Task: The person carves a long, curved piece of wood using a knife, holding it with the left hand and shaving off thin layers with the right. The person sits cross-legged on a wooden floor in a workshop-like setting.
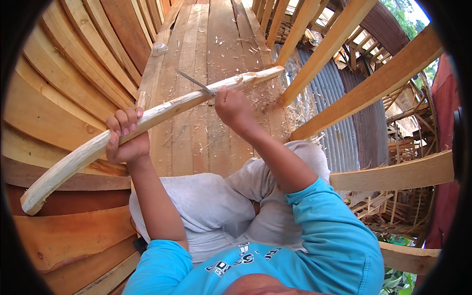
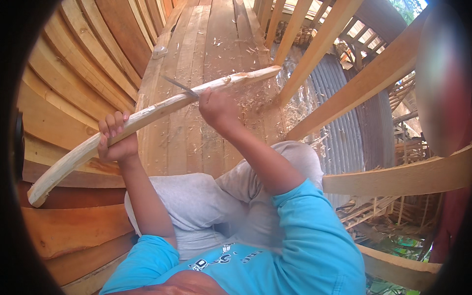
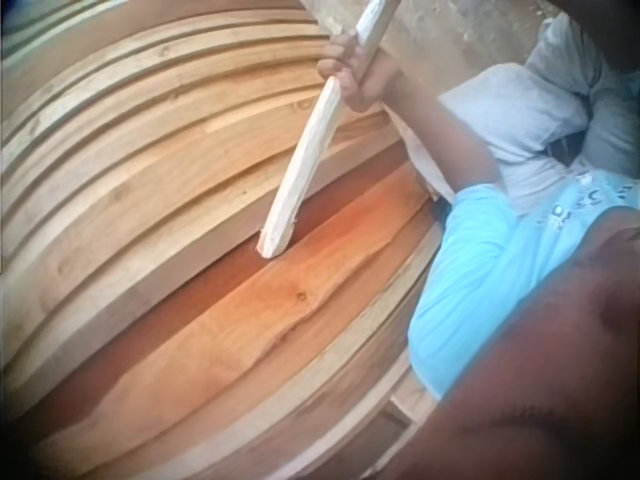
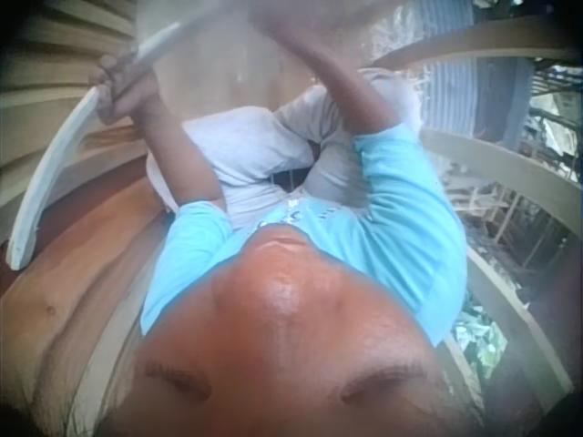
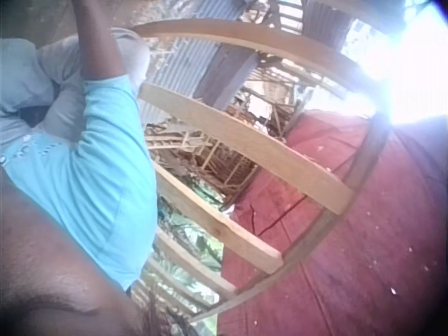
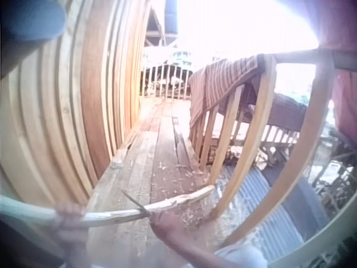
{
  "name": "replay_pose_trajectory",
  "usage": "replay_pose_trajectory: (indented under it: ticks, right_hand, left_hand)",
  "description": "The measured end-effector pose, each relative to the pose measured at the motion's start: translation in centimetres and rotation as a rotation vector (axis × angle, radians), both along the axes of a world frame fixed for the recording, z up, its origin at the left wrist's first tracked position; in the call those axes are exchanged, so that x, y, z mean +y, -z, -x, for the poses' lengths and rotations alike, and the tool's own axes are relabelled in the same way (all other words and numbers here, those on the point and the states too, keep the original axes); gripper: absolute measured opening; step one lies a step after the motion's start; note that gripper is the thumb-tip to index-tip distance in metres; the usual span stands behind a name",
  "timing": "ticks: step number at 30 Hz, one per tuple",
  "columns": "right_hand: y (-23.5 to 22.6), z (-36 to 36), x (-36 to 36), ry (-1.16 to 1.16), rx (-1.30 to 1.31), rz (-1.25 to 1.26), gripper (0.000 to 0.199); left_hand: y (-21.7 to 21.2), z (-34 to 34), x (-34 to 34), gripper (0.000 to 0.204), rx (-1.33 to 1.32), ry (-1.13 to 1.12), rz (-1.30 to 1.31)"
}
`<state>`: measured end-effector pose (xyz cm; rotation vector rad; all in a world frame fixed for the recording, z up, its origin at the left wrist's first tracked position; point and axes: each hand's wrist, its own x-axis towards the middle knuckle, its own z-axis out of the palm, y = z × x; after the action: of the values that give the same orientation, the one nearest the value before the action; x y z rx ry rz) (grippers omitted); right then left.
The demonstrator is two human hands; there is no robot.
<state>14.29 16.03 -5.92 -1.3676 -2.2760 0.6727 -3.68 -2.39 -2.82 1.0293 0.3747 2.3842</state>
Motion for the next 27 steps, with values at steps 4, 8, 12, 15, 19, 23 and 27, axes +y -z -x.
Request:
replay_pose_trajectory:
  ticks: [4, 8, 12, 15, 19, 23, 27]
  right_hand:
    - [3.9, -4.5, 8.8, 0.258, -0.080, -0.072, 0.057]
    - [3.7, -2.8, 5.1, 0.242, 0.007, 0.028, 0.054]
    - [-0.7, -0.4, -0.8, -0.002, -0.027, -0.007, 0.052]
    - [1.7, -1.2, 2.7, 0.078, 0.009, 0.044, 0.055]
    - [5.1, -4.6, 7.5, 0.304, 0.015, -0.047, 0.059]
    - [2.5, -1.5, 1.8, 0.154, -0.010, 0.030, 0.059]
    - [-0.3, 0.4, -1.1, -0.034, -0.037, -0.062, 0.057]
  left_hand:
    - [0.0, -1.1, 1.3, 0.024, -0.002, 0.031, 0.002]
    - [0.3, -0.3, 0.6, 0.024, 0.027, 0.002, 0.000]
    - [0.7, 0.5, -0.1, 0.024, 0.020, -0.012, -0.020]
    - [0.4, 0.0, 0.2, 0.025, 0.011, -0.015, -0.009]
    - [0.2, -0.4, 1.2, 0.025, 0.029, 0.003, -0.022]
    - [0.5, 0.2, 0.3, 0.023, 0.046, -0.016, -0.013]
    - [0.3, 0.2, -0.1, 0.023, 0.041, -0.008, -0.004]
